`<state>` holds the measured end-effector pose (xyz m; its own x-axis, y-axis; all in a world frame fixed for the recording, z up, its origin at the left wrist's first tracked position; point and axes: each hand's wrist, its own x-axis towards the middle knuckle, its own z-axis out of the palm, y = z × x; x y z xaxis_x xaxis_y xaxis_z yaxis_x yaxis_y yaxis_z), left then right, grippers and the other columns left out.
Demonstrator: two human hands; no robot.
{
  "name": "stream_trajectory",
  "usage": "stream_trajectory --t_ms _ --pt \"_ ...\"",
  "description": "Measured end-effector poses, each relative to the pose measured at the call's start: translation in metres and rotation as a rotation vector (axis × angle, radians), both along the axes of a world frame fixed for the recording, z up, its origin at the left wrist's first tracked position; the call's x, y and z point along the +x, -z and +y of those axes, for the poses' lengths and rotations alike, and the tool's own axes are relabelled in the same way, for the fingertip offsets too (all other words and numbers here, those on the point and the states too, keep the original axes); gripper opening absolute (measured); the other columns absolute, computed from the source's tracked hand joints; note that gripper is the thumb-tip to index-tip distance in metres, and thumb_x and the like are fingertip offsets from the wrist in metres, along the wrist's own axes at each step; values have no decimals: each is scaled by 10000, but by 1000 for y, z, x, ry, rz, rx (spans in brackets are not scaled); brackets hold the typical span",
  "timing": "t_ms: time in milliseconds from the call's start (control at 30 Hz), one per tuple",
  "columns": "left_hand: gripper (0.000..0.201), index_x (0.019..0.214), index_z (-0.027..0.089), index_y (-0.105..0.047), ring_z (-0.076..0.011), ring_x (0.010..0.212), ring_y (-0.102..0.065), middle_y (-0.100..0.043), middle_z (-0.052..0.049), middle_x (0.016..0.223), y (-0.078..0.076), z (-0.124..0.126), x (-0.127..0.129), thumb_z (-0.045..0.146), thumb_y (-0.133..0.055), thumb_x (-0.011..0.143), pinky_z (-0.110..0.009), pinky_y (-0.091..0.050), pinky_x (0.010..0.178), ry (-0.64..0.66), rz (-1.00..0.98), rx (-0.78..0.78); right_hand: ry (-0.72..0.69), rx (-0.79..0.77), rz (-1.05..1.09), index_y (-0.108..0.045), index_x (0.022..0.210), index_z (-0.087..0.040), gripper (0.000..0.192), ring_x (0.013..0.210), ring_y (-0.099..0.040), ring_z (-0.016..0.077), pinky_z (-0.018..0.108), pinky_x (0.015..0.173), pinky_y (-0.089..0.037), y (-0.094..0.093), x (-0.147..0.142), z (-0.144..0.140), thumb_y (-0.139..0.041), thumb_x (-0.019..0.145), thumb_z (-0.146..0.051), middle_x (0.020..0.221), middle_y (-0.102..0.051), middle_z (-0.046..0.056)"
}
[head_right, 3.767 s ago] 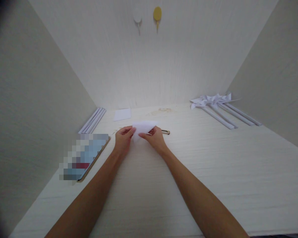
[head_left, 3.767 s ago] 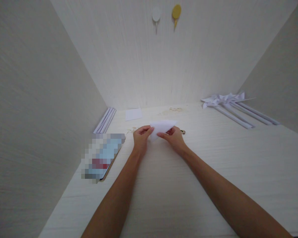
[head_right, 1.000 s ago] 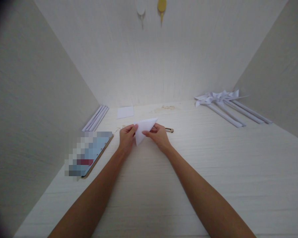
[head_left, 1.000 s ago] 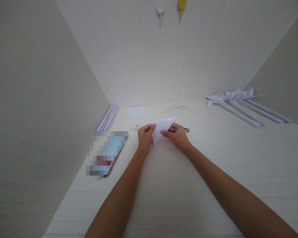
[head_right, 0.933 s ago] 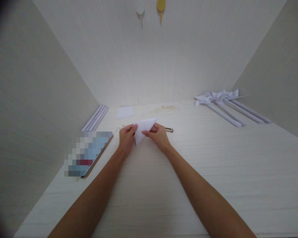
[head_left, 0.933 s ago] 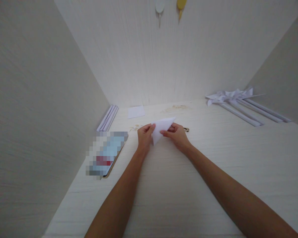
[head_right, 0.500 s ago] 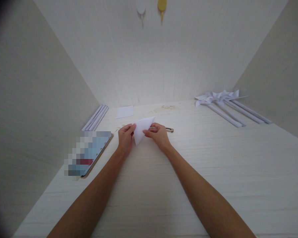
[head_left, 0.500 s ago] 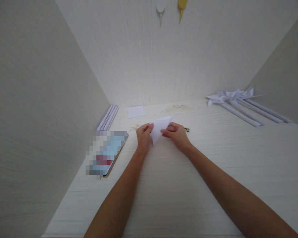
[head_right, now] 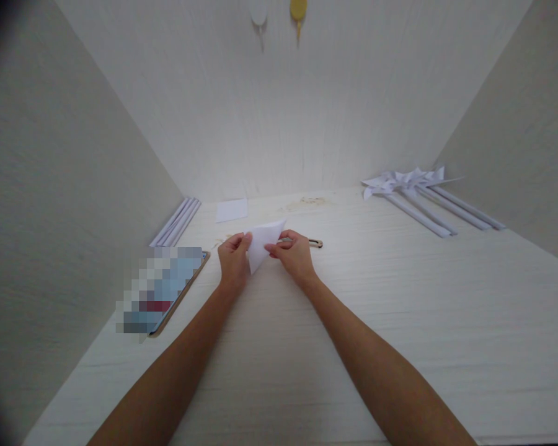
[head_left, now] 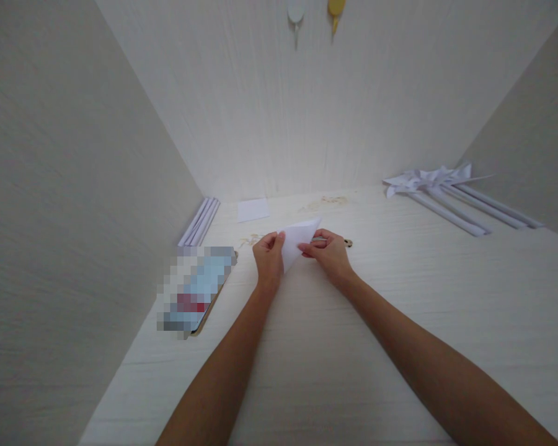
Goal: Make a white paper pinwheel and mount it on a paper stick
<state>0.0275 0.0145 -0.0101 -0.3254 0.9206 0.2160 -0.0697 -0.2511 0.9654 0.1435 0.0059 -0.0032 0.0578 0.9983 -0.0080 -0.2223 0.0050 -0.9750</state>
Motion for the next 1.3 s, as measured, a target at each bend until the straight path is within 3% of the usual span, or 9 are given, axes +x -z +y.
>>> stream_trajectory --t_ms 133,233,467,800,1100,1300 --pt "167 559 151 -558 -91 535 -416 -491 38 517 -4 -4 0 264 -530 679 -214 -326 524 -101 210 57 -89 55 -1 -597 674 -151 227 518 -564 99 251 546 -471 4 -1 2 -710 487 -213 560 -628 -19" --pt "163 588 149 -572 -96 552 -436 -509 33 537 -7 -6 0 255 -514 697 -214 -335 539 -116 253 73 -106 112 2 -622 709 -158 223 555 -558 98 233 538 -437 6 0 4 -694 508 -218 610 -633 -15" --pt "152 605 144 -590 -101 557 -451 -531 27 552 -7 -5 -1 248 -521 692 -218 -340 547 -106 267 75 -8 102 -82 -550 498 -147 198 412 -425 63 218 433 -312 7 2 4 -728 449 -218 434 -517 -52" --pt "158 610 141 -596 -97 557 -449 -540 22 569 -3 -1 -3 279 -543 665 -215 -342 534 -61 149 42 -34 61 72 -622 601 -159 201 501 -512 71 206 508 -404 3 3 4 -726 482 -282 546 -609 -23" --pt "161 555 151 -572 -82 497 -391 -471 43 503 3 2 -2 286 -553 640 -213 -318 500 38 122 26 122 28 320 -629 619 -180 209 559 -536 66 189 536 -448 1 9 7 -730 483 -302 615 -621 -28" --pt "158 561 147 -577 -85 499 -406 -496 37 508 -1 0 -1 292 -563 623 -213 -327 500 37 150 17 186 25 359 -643 630 -175 217 573 -538 73 206 559 -460 2 12 11 -733 477 -299 630 -620 -20"
